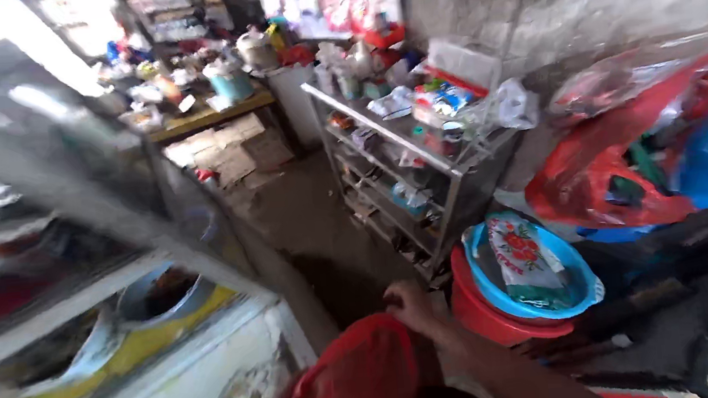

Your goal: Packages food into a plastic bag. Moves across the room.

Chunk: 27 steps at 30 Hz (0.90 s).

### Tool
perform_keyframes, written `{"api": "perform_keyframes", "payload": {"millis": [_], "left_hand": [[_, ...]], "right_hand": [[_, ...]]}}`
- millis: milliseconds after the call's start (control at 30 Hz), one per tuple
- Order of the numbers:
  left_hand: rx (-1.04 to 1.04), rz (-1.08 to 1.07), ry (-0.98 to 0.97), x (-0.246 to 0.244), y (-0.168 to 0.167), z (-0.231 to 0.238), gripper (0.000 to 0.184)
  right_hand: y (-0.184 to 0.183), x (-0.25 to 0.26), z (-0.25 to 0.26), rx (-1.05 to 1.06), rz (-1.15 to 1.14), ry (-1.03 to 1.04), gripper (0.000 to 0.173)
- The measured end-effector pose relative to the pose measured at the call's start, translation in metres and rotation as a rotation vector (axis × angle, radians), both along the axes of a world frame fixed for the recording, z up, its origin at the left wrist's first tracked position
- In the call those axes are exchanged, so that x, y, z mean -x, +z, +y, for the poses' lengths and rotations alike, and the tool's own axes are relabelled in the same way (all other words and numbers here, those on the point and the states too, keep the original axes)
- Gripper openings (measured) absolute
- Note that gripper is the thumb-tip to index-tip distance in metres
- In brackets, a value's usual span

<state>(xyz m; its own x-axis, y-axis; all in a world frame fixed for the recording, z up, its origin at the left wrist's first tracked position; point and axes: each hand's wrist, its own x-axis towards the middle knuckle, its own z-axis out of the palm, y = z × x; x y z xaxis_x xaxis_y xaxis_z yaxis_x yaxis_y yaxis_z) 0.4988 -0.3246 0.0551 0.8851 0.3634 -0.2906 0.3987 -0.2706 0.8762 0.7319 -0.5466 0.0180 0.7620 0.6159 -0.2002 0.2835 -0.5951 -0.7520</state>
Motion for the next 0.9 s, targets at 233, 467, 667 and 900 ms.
{"api": "perform_keyframes", "payload": {"millis": [233,467,667,900], "left_hand": [[0.003,-0.251,0.077,-0.008,0.018,0.007,0.028],[0.079,-0.321,0.554,-0.004,0.007,0.007,0.025],[-0.189,-0.272,0.573,0.01,-0.004,0.012,0.024],[-0.1,0.351,0.707,0.079,-0.027,0.022,0.032]], "right_hand": [[-0.014,0.0,0.035,-0.185,0.221,0.263,0.105],[-0.034,0.033,0.044,-0.501,0.063,0.214,0.118],[-0.015,0.039,0.056,-0.087,0.122,0.105,0.067],[0.012,0.034,0.085,-0.167,0.168,0.018,0.022]]}}
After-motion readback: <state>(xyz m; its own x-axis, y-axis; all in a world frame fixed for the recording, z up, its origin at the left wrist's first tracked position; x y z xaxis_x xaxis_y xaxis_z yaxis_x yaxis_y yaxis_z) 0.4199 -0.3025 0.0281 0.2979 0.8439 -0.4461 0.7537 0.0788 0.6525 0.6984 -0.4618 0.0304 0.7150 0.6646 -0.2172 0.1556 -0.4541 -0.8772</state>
